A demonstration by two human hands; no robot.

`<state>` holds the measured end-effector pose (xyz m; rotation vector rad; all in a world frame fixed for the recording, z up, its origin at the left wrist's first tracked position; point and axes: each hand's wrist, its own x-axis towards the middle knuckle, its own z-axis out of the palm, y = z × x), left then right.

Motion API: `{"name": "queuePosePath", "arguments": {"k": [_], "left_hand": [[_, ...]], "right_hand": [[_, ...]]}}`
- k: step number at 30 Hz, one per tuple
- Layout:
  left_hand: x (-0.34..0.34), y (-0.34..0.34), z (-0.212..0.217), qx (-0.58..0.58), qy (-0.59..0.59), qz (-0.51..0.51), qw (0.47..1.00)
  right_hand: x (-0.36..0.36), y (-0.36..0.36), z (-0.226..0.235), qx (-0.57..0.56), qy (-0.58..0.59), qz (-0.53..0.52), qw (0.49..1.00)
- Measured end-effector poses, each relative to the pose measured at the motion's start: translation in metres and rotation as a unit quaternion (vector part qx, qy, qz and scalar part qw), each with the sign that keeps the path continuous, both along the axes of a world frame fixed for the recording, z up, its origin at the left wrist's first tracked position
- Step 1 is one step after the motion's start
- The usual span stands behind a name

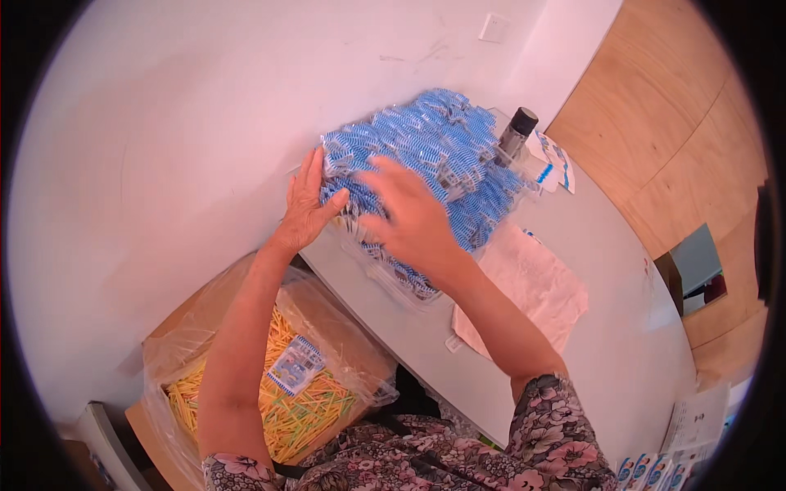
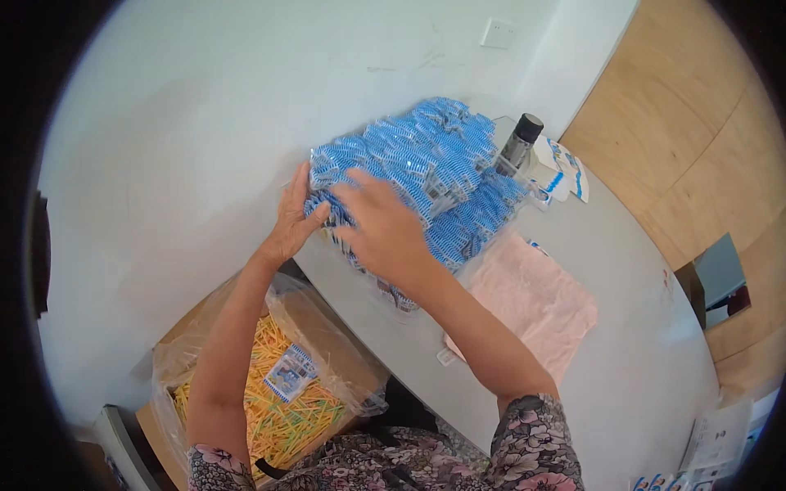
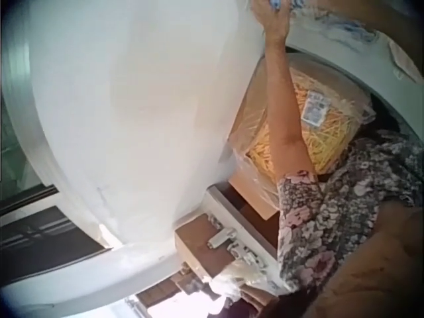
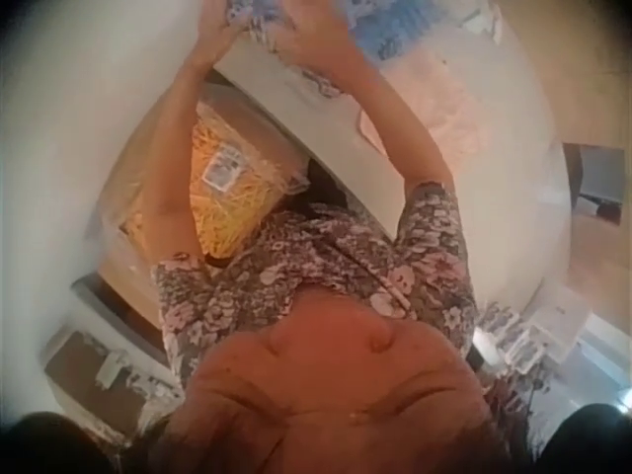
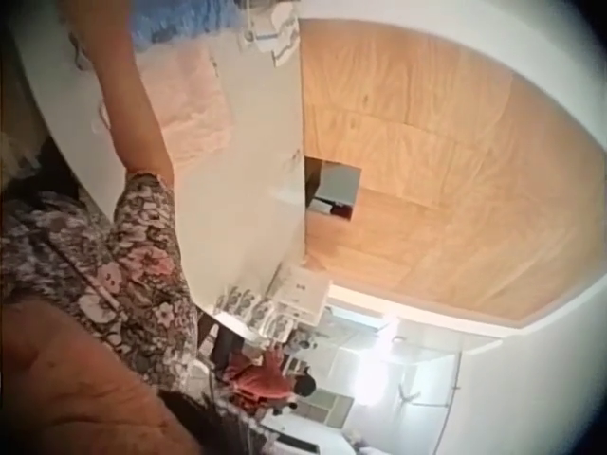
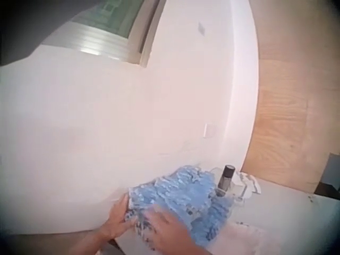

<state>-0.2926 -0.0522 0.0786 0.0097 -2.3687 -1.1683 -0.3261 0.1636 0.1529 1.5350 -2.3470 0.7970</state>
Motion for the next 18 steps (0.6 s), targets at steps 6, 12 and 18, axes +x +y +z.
{"name": "queuePosePath", "arguments": {"k": [6, 12, 18], "left_hand": [[0.002, 0.03, 0.026, -0.168, 0.126, 0.059, 0.976], [-0.018, 0.042, 0.02, -0.181, 0.044, 0.147, 0.972], [-0.017, 0.039, 0.014, -0.158, 0.041, 0.155, 0.974]], "right_hand": [[-0.047, 0.055, -0.052, -0.133, 0.01, -0.155, 0.979], [-0.056, -0.025, -0.067, -0.085, -0.04, -0.144, 0.985], [-0.048, 0.01, -0.047, -0.156, -0.042, -0.111, 0.981]]}}
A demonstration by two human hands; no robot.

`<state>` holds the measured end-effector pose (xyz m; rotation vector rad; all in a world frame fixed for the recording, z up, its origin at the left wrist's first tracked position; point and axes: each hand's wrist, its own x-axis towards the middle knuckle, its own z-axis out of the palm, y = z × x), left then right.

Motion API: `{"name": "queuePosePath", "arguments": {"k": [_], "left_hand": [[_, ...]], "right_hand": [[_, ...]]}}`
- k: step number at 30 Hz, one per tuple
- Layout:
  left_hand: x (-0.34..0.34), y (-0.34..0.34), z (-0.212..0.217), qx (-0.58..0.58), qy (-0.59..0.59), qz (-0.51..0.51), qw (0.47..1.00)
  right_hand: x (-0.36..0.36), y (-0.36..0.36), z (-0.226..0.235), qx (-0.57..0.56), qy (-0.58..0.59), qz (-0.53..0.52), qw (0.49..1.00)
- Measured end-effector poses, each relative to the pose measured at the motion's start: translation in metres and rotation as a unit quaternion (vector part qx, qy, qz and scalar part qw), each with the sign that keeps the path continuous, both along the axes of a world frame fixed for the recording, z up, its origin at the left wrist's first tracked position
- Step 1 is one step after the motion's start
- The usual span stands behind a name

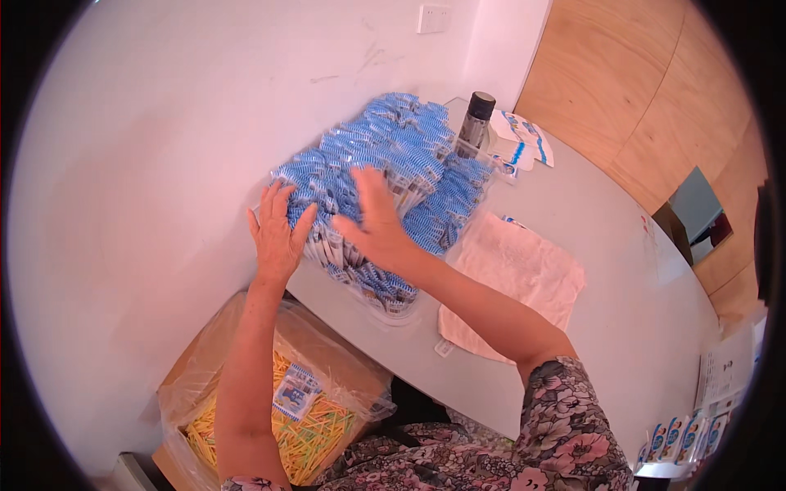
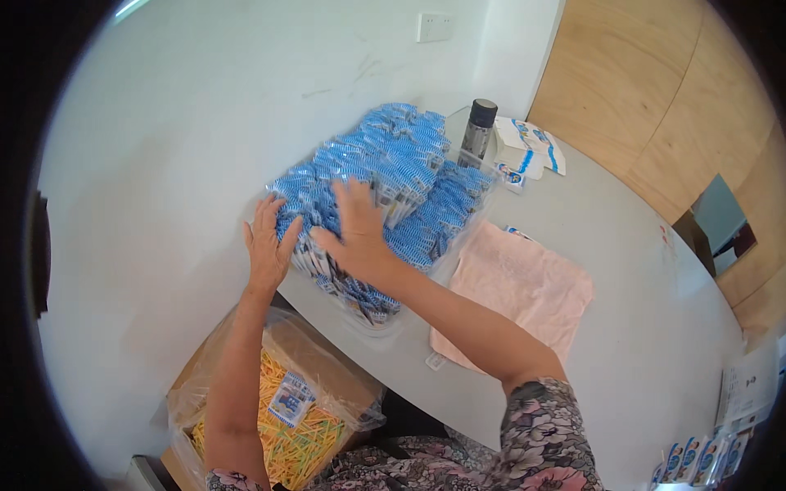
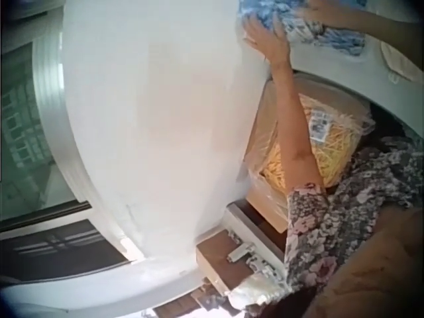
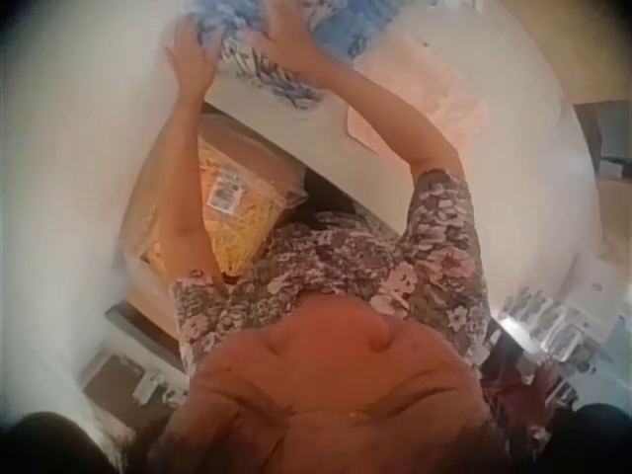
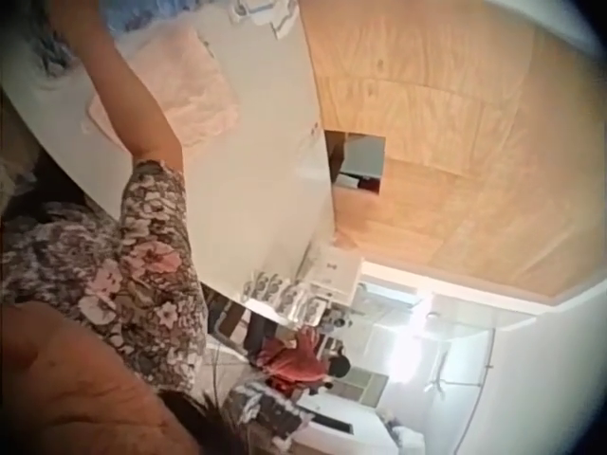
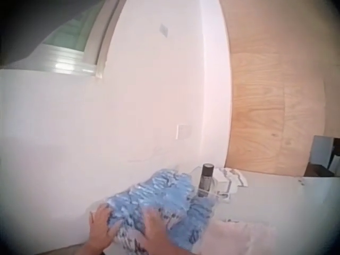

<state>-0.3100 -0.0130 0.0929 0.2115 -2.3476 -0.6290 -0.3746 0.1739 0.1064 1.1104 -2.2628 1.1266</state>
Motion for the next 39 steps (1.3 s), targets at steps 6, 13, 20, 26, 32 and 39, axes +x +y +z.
{"name": "queuePosePath", "arguments": {"k": [6, 13, 20, 26, 32, 39], "left_hand": [[0.003, -0.003, -0.002, 0.02, 0.015, -0.007, 1.0], [-0.001, 0.009, -0.004, 0.014, 0.012, -0.033, 0.999], [-0.003, 0.006, -0.006, 0.008, 0.011, -0.025, 1.0], [-0.001, -0.003, -0.004, 0.015, 0.017, -0.02, 1.0], [0.003, -0.006, -0.009, 0.05, 0.03, -0.055, 0.997], [0.114, -0.004, 0.018, 0.085, 0.058, -0.172, 0.98]], "right_hand": [[-0.047, 0.044, 0.027, -0.435, -0.346, -0.12, 0.823], [-0.095, -0.029, -0.004, -0.26, -0.233, -0.232, 0.908], [-0.09, -0.029, 0.007, -0.251, -0.218, -0.226, 0.916], [-0.044, 0.016, 0.005, -0.476, -0.353, -0.045, 0.804], [-0.035, -0.034, -0.013, -0.362, -0.31, -0.207, 0.854], [0.017, 0.03, 0.007, -0.407, -0.239, -0.018, 0.881]]}}
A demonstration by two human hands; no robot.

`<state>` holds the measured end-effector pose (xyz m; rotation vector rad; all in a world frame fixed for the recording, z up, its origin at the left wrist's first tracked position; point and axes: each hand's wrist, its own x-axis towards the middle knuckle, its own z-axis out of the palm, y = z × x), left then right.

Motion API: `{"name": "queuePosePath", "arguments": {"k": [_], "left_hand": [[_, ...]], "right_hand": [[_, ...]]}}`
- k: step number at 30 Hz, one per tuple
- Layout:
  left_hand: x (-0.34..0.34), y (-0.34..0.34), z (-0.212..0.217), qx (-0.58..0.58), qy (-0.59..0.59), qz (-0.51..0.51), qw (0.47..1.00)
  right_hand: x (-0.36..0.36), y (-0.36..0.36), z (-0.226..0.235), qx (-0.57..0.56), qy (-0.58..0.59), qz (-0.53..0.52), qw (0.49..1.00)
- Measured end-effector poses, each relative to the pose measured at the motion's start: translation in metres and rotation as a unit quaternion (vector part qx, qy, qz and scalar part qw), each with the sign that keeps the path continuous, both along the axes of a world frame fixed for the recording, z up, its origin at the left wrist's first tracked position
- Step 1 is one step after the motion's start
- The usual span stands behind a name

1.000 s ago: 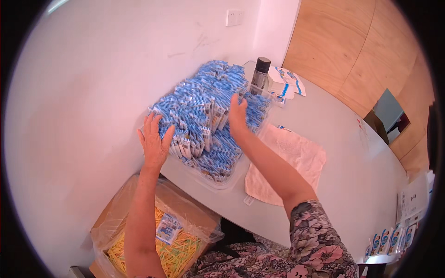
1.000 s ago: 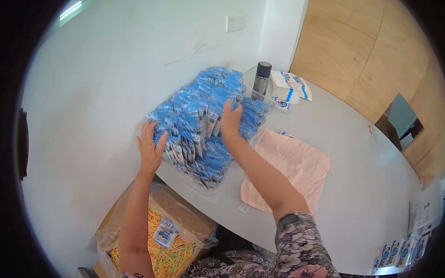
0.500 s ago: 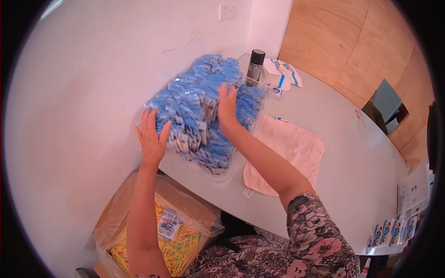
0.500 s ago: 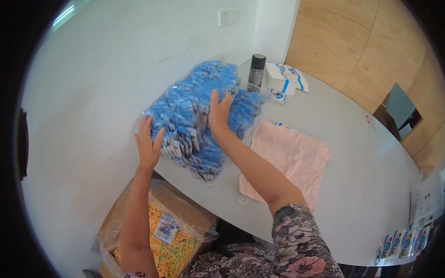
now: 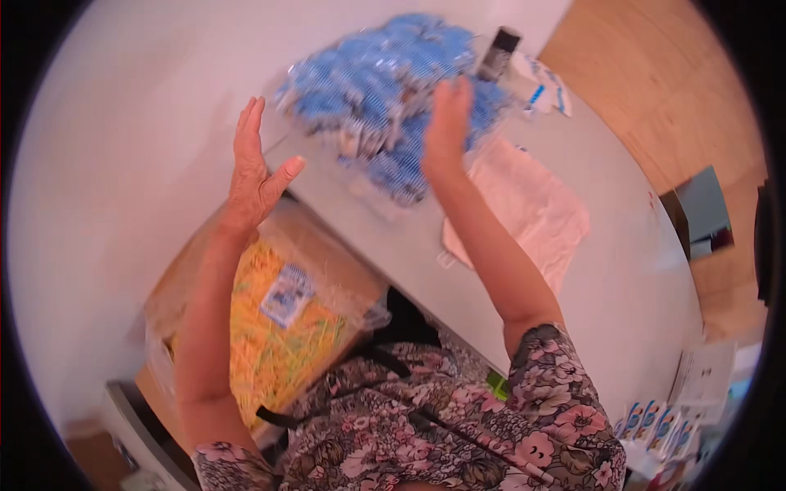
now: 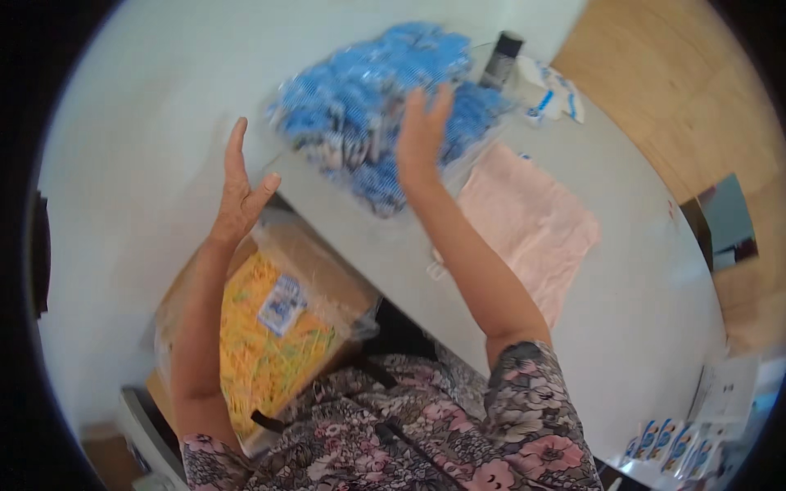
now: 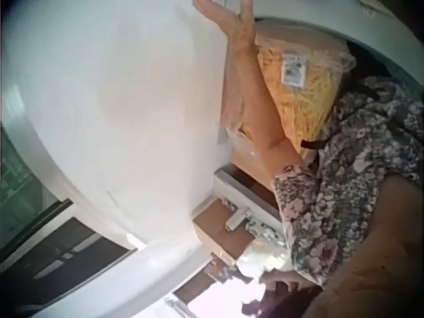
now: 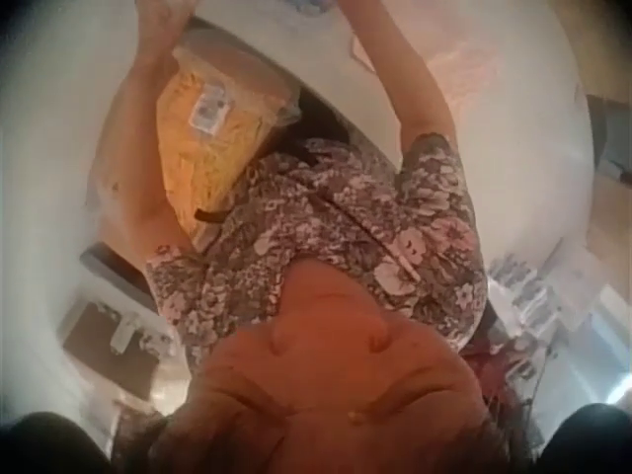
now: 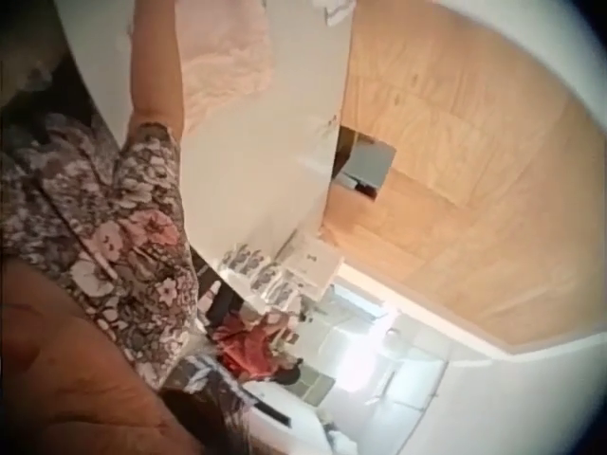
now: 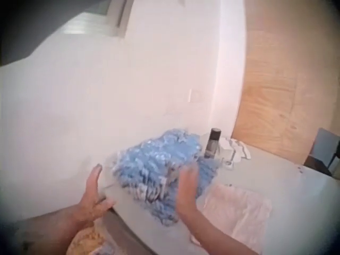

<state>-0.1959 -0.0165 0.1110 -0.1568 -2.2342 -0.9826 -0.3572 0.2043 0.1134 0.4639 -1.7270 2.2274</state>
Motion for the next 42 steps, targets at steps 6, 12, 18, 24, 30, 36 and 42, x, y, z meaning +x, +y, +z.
{"name": "queuePosePath", "arguments": {"k": [6, 12, 18, 24, 30, 36, 42], "left_hand": [[0.162, -0.016, -0.008, -0.059, -0.119, 0.108, 0.985], [0.332, 0.008, -0.019, -0.019, -0.148, 0.339, 0.929], [0.495, 0.082, -0.12, 0.232, 0.082, 0.649, 0.72], [0.545, 0.172, -0.201, 0.304, -0.112, 0.665, 0.673], [0.486, 0.148, -0.127, 0.083, -0.208, 0.53, 0.818], [0.445, 0.125, -0.133, 0.077, -0.43, 0.235, 0.868], [0.417, 0.126, -0.274, 0.478, -0.334, 0.13, 0.802]], "right_hand": [[0.162, 0.053, -0.008, 0.161, 0.248, 0.108, 0.949], [0.229, 0.065, -0.071, 0.322, 0.227, 0.234, 0.889], [0.241, 0.071, -0.089, 0.317, 0.204, 0.241, 0.894], [0.239, 0.044, -0.084, 0.316, 0.244, 0.248, 0.883], [0.234, 0.017, -0.096, 0.305, 0.253, 0.292, 0.87], [0.23, 0.014, -0.1, 0.298, 0.227, 0.27, 0.887], [0.226, 0.008, -0.109, 0.299, 0.222, 0.246, 0.895]]}}
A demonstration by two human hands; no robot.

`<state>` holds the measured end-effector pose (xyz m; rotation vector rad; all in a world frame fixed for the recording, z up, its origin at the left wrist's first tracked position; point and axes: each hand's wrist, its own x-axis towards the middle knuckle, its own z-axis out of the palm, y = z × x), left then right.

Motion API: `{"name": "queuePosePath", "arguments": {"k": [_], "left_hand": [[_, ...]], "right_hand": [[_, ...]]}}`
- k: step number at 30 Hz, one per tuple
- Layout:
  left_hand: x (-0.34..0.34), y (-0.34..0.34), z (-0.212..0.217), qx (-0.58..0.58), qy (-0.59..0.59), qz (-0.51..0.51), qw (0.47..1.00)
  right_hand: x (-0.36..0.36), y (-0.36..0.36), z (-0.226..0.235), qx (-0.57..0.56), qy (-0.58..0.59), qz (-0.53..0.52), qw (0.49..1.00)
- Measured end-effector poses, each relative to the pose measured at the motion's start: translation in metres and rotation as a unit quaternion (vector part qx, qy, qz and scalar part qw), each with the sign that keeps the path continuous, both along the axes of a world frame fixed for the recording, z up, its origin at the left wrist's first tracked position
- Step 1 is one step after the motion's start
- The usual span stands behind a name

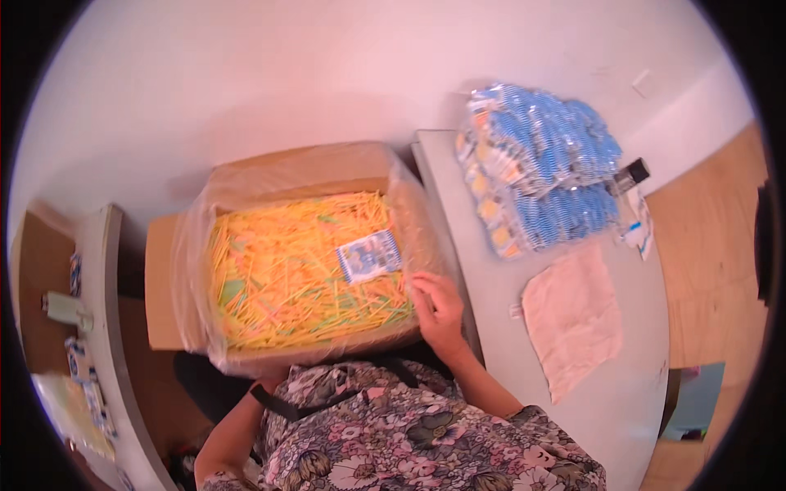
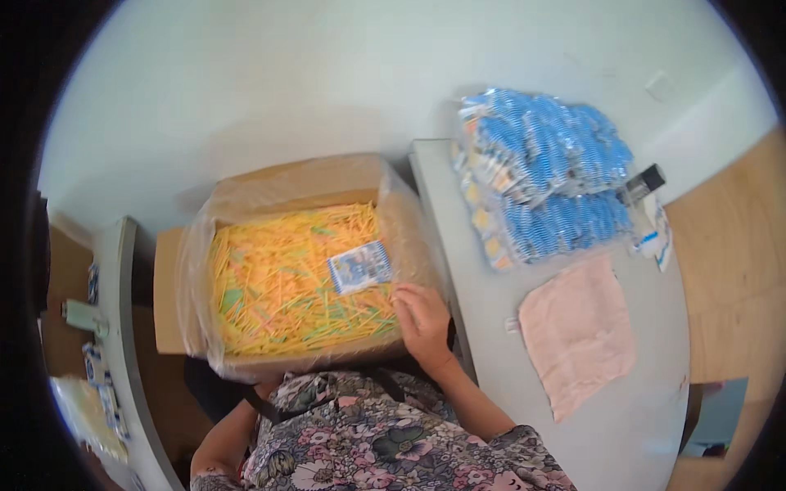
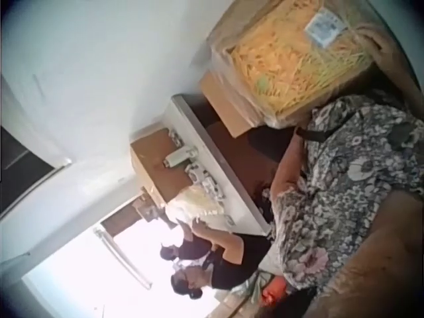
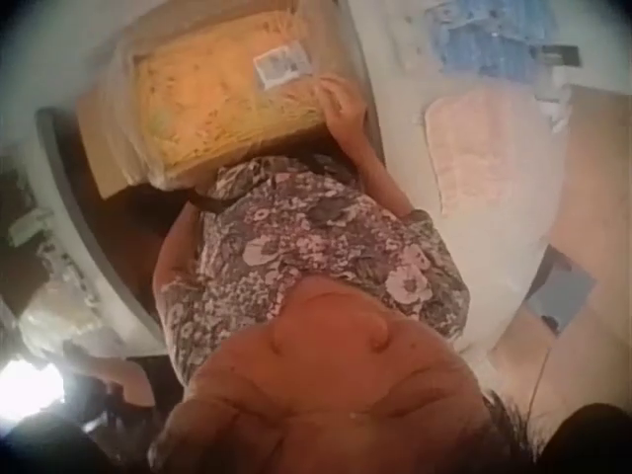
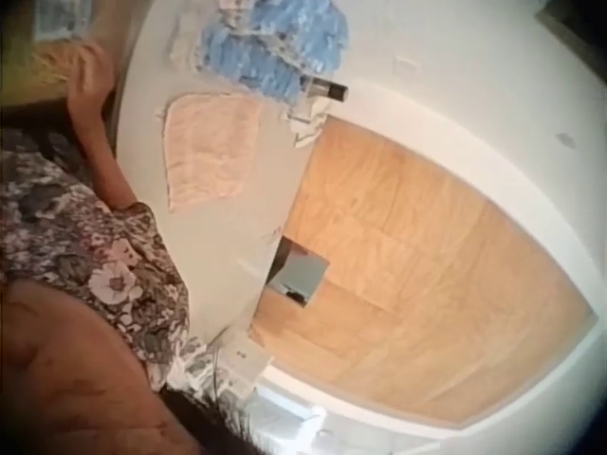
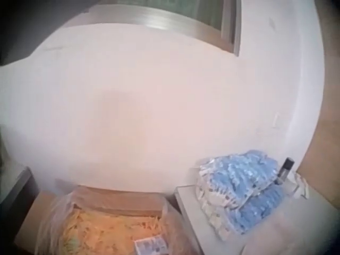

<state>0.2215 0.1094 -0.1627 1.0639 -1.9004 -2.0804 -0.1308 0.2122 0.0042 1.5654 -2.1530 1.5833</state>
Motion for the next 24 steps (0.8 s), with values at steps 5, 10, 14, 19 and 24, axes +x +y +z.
{"name": "queuePosePath", "arguments": {"k": [5, 10, 14, 19, 24], "left_hand": [[-0.046, -0.044, -0.039, -0.004, 0.043, -0.041, 0.998], [-0.094, -0.068, -0.062, 0.028, 0.071, -0.065, 0.995], [-0.117, -0.08, -0.071, 0.069, 0.074, -0.076, 0.992], [-0.12, -0.097, -0.058, 0.112, 0.053, -0.088, 0.988], [-0.112, -0.101, -0.039, 0.135, 0.033, -0.096, 0.986]], "right_hand": [[-0.005, 0.0, -0.006, 0.026, 0.137, 0.005, 0.99], [-0.006, -0.004, -0.002, 0.065, 0.155, 0.003, 0.986], [-0.006, -0.005, 0.0, 0.115, 0.142, 0.022, 0.983], [-0.009, -0.003, 0.003, 0.183, 0.137, 0.042, 0.973], [-0.011, -0.001, 0.006, 0.2, 0.14, 0.032, 0.969]]}}
